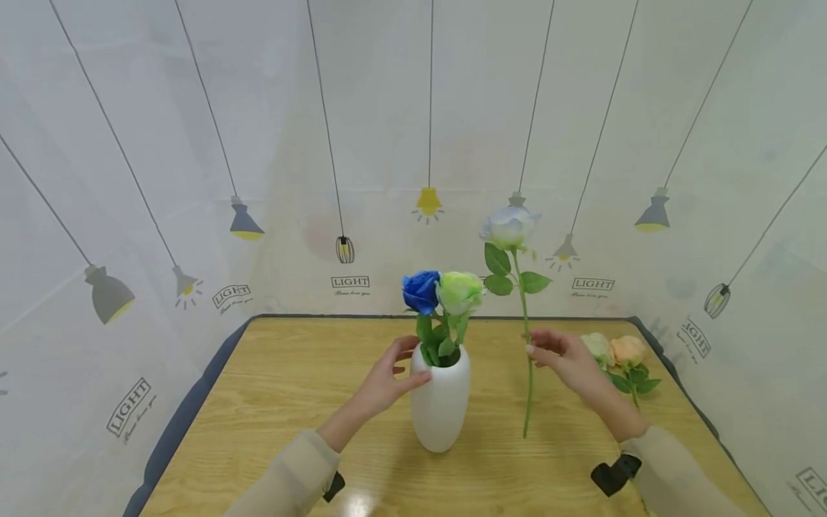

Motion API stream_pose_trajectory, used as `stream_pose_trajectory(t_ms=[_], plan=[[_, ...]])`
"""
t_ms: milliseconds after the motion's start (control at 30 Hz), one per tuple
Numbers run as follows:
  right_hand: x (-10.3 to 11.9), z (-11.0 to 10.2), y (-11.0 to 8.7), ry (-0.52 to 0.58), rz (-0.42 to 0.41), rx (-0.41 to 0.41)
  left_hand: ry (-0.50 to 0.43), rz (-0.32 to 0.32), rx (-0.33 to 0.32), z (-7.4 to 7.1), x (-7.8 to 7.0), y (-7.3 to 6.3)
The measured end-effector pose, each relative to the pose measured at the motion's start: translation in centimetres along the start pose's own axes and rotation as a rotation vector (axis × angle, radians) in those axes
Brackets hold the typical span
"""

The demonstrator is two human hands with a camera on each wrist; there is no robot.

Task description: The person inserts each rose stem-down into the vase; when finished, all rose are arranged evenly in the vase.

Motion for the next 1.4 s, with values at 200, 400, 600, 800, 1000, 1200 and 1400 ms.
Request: stream_pose_trajectory(t_ms=[200, 400, 600, 800, 1000, 1200, 1400], plan=[[2.6, -0.2, 0.8, -0.004, -0.116, -0.01, -0.005, 0.007, -0.001, 0.0, 0.2, 0.1], [5.0, -0.2, 1.5, 0.033, -0.232, -0.024, -0.017, 0.003, 0.007, 0.0, 0.3, 0.1], [7.4, 0.1, 1.9, 0.055, -0.292, -0.023, -0.007, 0.012, 0.003, 0.0, 0.2, 0.1], [9.5, 0.7, 2.4, 0.082, -0.329, -0.021, -0.018, 0.012, 0.001, 0.0, 0.2, 0.1], [10.8, 1.7, 3.4, 0.144, -0.377, -0.096, -0.009, 0.009, 0.004, 0.0, 0.1, 0.0], [11.4, 2.8, 4.2, 0.241, -0.419, -0.159, -0.013, 0.014, 0.008, -0.1, 0.0, -0.1], [10.3, 3.9, 4.3, 0.217, -0.384, -0.173, -0.017, -0.001, 0.015, -0.1, -0.1, 0.0]])
Point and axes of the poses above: each hand's wrist, its own y-axis towards the middle knuckle, its own z-axis out of the palm, x = y × z, the point moved 1 cm from there along y, towards the middle knuckle
